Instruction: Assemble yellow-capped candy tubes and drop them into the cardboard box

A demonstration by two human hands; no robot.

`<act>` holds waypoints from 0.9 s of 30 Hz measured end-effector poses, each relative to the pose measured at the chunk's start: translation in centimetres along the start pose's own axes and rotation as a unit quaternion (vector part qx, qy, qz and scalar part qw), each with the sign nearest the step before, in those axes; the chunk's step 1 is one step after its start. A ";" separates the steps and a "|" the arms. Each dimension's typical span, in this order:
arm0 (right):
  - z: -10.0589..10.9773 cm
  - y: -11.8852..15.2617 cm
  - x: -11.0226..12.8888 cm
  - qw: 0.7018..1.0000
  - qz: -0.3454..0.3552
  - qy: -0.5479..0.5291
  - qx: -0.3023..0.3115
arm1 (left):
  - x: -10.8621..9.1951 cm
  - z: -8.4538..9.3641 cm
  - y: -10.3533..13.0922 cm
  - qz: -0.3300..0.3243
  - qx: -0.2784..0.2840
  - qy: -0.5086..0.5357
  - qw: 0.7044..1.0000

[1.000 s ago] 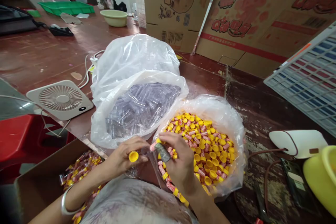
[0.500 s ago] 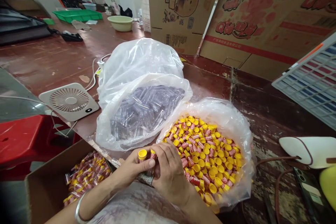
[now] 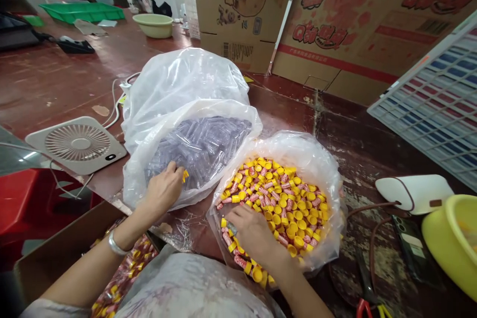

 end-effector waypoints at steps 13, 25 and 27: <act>1.5 -0.8 -4.4 0.871 -0.173 -0.407 -0.214 | 0.5 5.7 6.5 -0.167 -0.117 0.575 0.792; 0.3 -1.9 0.1 0.751 -0.135 -0.635 -0.120 | -6.4 7.8 12.4 -0.422 -0.208 0.478 0.741; 0.8 -2.0 1.7 0.774 -0.095 -0.618 -0.098 | -6.1 7.2 12.4 -0.408 -0.226 0.469 0.750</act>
Point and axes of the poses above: each hand's wrist, its own y-axis away from the middle knuckle, its own z-axis out of the back of the hand, x = y × z, the point moved 10 cm from there along -y, towards the middle knuckle, and after that the axes turned 4 degrees about z, right-handed, at the moved point
